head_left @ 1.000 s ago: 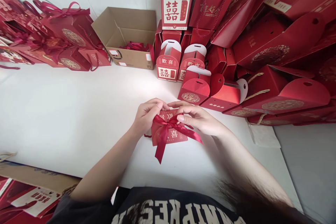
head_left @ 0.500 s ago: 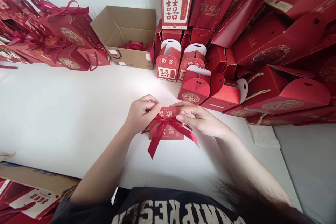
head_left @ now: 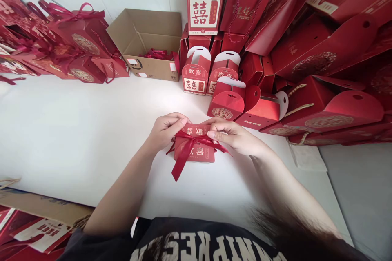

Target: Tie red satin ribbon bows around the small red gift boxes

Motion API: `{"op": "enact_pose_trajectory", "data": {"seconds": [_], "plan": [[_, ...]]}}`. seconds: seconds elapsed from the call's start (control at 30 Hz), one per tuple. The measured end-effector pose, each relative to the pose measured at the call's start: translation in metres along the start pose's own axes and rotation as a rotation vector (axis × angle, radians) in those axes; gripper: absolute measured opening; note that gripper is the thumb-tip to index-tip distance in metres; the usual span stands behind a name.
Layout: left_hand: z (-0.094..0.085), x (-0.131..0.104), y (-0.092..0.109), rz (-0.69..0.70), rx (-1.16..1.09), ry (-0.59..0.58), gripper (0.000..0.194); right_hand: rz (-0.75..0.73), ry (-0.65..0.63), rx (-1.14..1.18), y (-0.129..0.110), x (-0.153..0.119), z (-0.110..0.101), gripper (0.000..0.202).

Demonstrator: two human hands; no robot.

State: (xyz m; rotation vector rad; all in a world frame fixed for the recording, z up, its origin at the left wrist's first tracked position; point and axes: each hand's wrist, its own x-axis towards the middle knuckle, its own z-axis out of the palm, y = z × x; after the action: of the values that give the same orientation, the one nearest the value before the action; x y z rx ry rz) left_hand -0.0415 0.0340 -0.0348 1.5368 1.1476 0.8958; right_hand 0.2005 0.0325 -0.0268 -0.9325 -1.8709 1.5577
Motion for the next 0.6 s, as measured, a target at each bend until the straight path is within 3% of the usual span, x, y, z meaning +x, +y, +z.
{"op": "enact_pose_trajectory", "data": {"seconds": [0.2,0.47,0.6], "plan": [[-0.003,0.000,0.004,0.037,0.018,-0.063,0.037,-0.027,-0.036,0.006,-0.001,0.000,-0.002,0.033],[0.008,-0.010,0.021,0.043,0.423,-0.085,0.035,-0.058,0.131,0.068,-0.005,0.002,0.009,0.043],[0.003,-0.010,0.022,0.032,0.417,-0.154,0.031,0.020,0.200,0.233,0.006,0.011,0.018,0.039]]}}
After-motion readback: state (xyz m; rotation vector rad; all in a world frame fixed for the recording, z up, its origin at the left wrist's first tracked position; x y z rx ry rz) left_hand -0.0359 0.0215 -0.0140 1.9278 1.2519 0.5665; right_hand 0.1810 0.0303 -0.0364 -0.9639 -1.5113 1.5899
